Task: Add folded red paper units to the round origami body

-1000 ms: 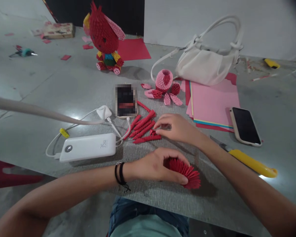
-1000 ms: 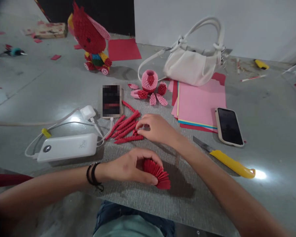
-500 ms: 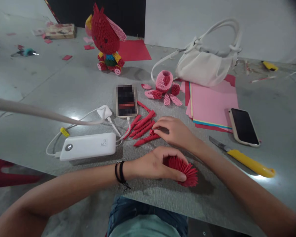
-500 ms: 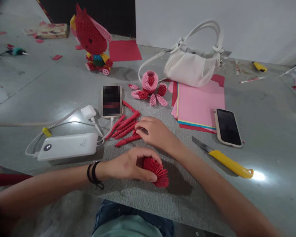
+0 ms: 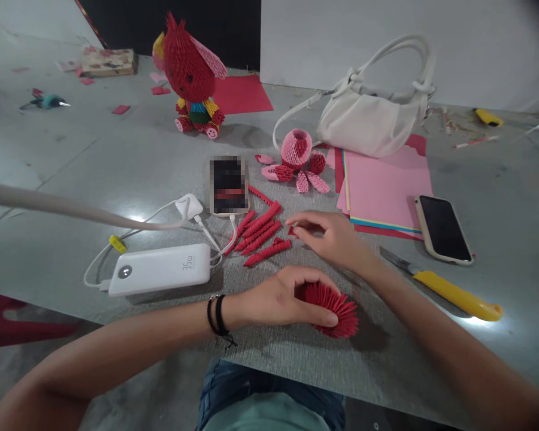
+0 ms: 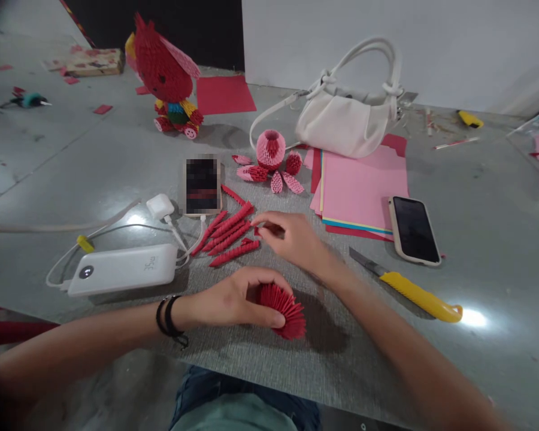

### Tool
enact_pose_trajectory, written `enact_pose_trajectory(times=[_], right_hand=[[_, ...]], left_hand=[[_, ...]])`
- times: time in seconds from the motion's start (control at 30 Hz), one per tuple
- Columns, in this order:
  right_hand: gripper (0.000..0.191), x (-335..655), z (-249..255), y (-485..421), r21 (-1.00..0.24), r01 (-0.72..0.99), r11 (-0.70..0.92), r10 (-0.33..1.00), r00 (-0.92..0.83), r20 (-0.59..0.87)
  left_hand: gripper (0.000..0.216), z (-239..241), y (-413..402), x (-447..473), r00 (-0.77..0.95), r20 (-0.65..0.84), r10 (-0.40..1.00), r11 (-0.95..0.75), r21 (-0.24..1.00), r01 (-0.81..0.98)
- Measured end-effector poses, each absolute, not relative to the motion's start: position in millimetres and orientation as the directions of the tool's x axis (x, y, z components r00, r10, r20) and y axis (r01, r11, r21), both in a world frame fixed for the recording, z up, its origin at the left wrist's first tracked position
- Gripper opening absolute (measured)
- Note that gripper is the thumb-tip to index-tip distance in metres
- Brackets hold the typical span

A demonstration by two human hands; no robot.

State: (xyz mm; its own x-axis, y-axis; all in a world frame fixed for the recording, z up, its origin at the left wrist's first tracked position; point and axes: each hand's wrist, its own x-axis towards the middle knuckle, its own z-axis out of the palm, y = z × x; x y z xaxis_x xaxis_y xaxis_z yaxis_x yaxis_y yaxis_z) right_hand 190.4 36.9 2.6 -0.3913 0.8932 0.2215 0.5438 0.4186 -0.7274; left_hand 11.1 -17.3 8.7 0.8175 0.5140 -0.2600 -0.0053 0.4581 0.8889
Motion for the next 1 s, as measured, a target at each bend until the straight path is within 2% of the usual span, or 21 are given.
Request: enact_pose_trajectory(times=[0.1,0.2,0.27,0.37,0.6,0.77,0.87,1.0], right_hand=[[0.016,202.5,8.6,24.9,-0.858,0.434,0.274,0.938,-0.318,0.139],[0.008,214.6,11.2,13.7,-0.975,0.208,0.082,0.961,-0.275,0.022],[0.007,222.3,11.0,6.6,-0.999,0.045,-0.03,0.963,-0.267,-0.041],[0.006,231.8,10.6,-3.3,-0.991,-0.072,-0.109,0.961,-0.262,-0.087],[0.011,238.0,15.5,-16.8,-0.984,-0.134,-0.114,0.975,-0.206,-0.085],[0.01,237.8,18.8,-21.7,-0.992,-0.097,-0.083,0.986,-0.15,-0.068],[0.007,241.8,18.8,-24.9,-0.984,-0.112,-0.137,0.982,-0.147,-0.12],[0.016,247.7,16.6,-27.3,-0.978,-0.074,-0.197,0.972,-0.145,-0.185]], left_hand=[[0.035,9.9,-16.5,10.6,0.797,-0.259,0.545,0.388,0.921,0.034],[0.033,11.7,-14.8,10.5,0.774,-0.259,0.578,0.348,0.936,0.053],[0.032,12.2,-13.4,10.5,0.76,-0.258,0.597,0.348,0.936,0.044],[0.032,11.2,-11.4,10.7,0.733,-0.248,0.633,0.35,0.937,0.015],[0.028,12.2,-7.6,11.3,0.686,-0.296,0.665,0.417,0.909,-0.012],[0.031,7.6,-5.4,12.5,0.595,-0.266,0.758,0.433,0.888,-0.156],[0.03,3.6,-4.3,12.9,0.553,-0.243,0.797,0.402,0.897,-0.185],[0.03,1.8,-2.6,12.9,0.547,-0.278,0.79,0.427,0.889,-0.164]])
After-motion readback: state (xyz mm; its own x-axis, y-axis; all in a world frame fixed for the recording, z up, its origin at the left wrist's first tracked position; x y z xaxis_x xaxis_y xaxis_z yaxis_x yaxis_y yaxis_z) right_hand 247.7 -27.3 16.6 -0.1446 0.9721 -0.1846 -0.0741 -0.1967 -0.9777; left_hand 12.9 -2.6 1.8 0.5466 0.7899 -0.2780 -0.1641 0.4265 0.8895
